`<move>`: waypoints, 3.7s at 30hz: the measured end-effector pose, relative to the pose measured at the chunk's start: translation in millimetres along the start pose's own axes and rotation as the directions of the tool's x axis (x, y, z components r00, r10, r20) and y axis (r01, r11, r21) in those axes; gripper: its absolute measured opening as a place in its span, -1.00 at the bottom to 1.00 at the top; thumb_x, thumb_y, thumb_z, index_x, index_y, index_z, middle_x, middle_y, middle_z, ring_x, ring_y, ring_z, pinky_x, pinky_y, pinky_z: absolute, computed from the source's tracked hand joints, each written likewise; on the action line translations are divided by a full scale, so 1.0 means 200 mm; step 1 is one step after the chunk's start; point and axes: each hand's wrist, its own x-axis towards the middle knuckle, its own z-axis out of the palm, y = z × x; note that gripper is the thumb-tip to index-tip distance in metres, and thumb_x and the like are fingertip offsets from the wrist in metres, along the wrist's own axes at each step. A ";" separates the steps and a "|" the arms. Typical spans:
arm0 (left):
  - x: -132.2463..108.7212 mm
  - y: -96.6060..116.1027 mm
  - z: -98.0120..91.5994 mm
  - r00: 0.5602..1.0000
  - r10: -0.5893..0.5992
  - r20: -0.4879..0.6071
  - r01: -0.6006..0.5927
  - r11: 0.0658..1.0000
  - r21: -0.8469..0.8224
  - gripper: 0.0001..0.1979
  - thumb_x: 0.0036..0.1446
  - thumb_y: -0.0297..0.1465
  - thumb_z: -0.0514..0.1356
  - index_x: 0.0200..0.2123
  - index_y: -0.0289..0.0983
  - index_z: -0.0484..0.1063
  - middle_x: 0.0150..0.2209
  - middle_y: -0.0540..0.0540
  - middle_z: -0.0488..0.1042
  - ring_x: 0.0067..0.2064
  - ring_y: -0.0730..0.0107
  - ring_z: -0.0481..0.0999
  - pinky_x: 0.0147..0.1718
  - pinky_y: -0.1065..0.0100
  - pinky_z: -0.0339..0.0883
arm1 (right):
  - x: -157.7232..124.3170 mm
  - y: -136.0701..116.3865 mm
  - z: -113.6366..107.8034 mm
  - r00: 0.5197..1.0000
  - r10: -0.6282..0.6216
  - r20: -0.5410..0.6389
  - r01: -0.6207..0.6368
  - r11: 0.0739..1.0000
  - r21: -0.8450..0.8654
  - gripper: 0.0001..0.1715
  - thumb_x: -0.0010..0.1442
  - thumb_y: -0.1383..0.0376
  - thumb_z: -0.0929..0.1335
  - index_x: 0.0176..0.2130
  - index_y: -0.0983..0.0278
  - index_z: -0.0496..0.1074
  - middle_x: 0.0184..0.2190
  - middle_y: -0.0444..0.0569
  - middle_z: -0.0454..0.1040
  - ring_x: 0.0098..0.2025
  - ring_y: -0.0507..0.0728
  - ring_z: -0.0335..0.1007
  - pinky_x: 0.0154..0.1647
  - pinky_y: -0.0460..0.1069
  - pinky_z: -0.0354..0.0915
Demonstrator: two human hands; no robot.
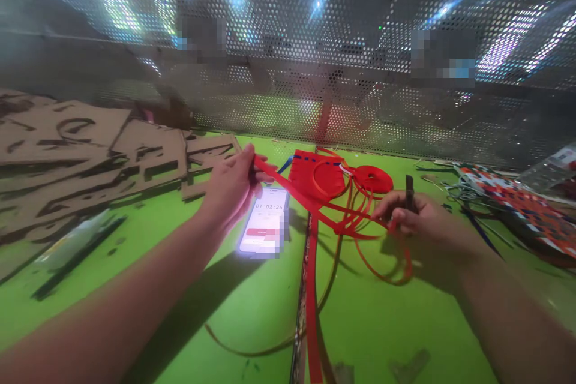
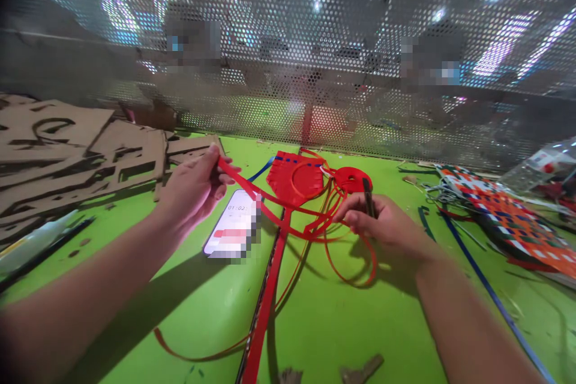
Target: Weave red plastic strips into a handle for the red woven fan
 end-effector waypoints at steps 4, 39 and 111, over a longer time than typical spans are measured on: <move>-0.04 -0.01 0.06 1.000 0.015 -0.026 -0.015 0.999 0.031 -0.59 0.54 -0.30 0.11 -0.38 -0.32 0.54 -0.51 -0.10 0.61 -0.64 0.60 0.47 -0.72 0.57 0.21 | -0.02 -0.05 0.07 0.995 0.057 0.080 -0.043 0.987 -0.158 -0.44 0.01 -0.04 0.66 -0.08 0.19 0.69 -0.30 0.01 0.60 -0.34 0.15 0.44 -0.33 0.02 0.36; -0.14 -0.08 0.12 0.930 -0.067 0.360 -0.015 0.975 0.220 -0.75 0.21 -0.22 0.47 -0.20 -0.29 0.68 -0.20 -0.22 0.72 -0.20 0.19 0.74 -0.29 0.28 0.65 | -0.01 -0.07 0.32 0.992 -0.072 -0.102 0.039 0.954 -0.297 -0.51 0.22 -0.05 0.55 0.04 0.13 0.59 -0.52 -0.22 0.26 -0.48 0.09 0.22 -0.47 0.01 0.17; -0.01 -0.07 0.03 0.985 -0.144 -0.100 0.130 0.982 -0.135 -0.88 0.36 -0.50 0.31 -0.28 -0.38 0.63 -0.32 -0.15 0.60 -0.42 0.54 0.51 -0.52 0.60 0.39 | 0.00 -0.05 0.03 0.966 0.162 0.201 -0.106 0.959 -0.265 -0.50 0.30 -0.11 0.48 -0.25 0.30 0.60 -0.41 -0.03 0.63 -0.50 -0.01 0.36 -0.49 -0.09 0.26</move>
